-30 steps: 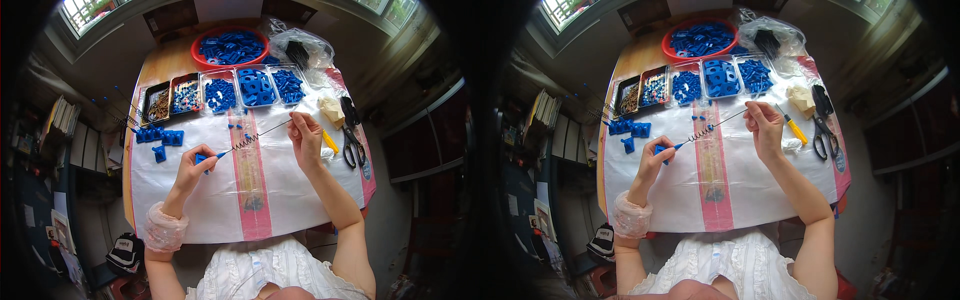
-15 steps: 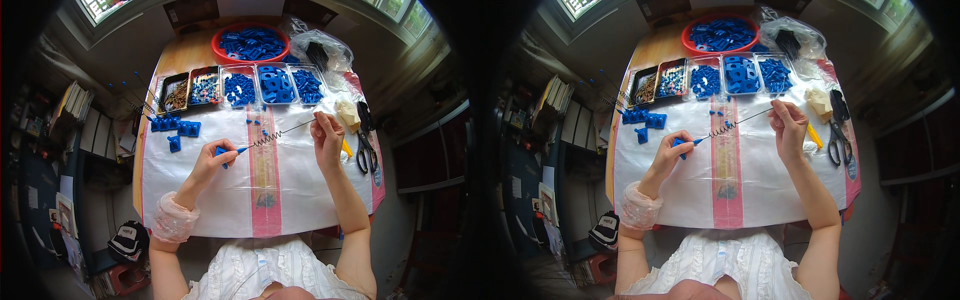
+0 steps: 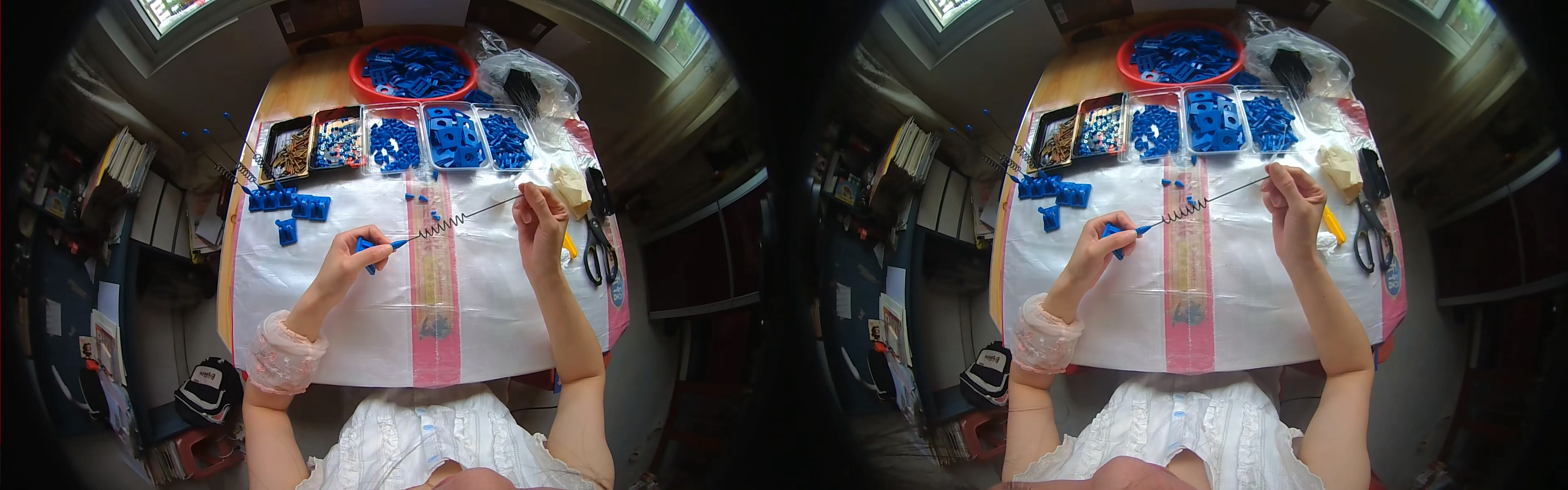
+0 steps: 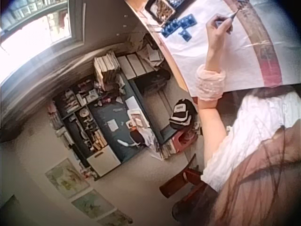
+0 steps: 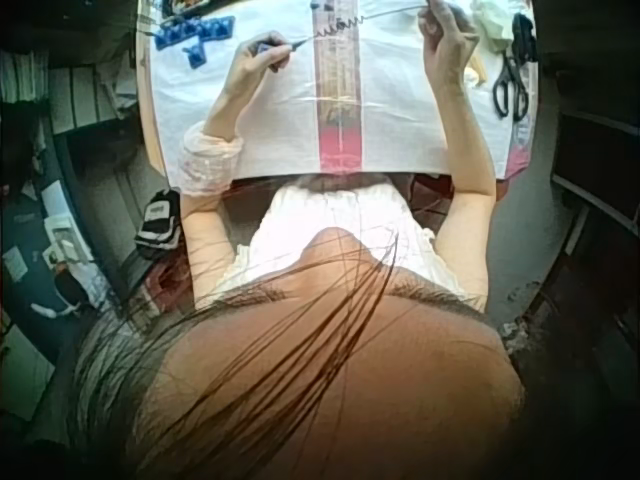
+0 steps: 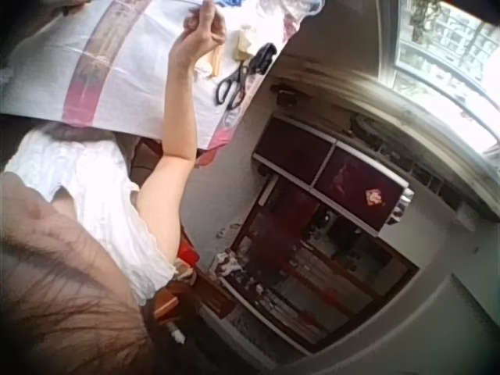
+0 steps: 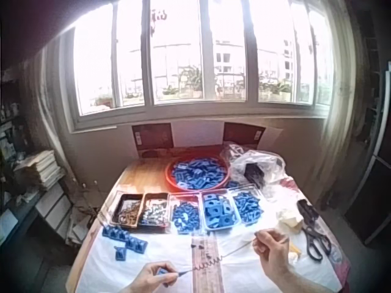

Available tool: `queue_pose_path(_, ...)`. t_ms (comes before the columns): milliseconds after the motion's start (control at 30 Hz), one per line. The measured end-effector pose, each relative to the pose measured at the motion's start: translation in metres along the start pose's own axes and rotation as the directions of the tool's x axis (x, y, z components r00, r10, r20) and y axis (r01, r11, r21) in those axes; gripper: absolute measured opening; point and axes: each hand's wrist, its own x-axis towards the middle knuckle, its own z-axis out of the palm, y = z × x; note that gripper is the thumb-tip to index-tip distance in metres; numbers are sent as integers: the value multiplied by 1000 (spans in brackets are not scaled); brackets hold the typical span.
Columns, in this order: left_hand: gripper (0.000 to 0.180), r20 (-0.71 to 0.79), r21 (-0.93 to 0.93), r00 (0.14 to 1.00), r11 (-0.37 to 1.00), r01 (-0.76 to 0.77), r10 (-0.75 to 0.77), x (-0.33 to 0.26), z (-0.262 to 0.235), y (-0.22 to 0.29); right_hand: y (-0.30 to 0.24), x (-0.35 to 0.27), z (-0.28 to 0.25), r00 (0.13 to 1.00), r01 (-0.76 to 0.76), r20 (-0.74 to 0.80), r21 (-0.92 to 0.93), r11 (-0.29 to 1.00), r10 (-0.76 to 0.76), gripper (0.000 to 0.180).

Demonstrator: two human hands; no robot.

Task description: The recorder is assembling small blue plastic housings with internal metal components, likely for electrical or lighting fixtures.

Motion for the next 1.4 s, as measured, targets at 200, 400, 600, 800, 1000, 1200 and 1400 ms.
queue_pose_path(200,12,-12,-12,1000,1000,-3,3,-1,-2,-2,8,-3,-3,996,-75,65,121,990,67,15)
queue_pose_path(400,11,18,-67,1000,998,20,-19,-2,6,-5,34,-40,19,899,-307,275,-156,939,340,32)
queue_pose_path(600,11,81,17,996,999,28,-29,-5,16,-9,50,-64,27,876,-342,265,-245,907,402,23)
queue_pose_path(800,14,94,-1,995,1000,17,-16,-3,15,-10,50,-63,26,881,-338,267,-220,915,389,18)
queue_pose_path(1000,14,130,20,991,1000,20,-23,-3,12,-8,47,-62,26,889,-302,278,-242,922,364,18)
queue_pose_path(1200,13,134,42,990,999,30,-36,-4,10,-6,45,-62,26,883,-306,287,-253,918,373,17)
queue_pose_path(1400,13,75,57,997,998,-24,20,-4,17,-9,48,-60,24,880,-287,308,-260,922,361,18)
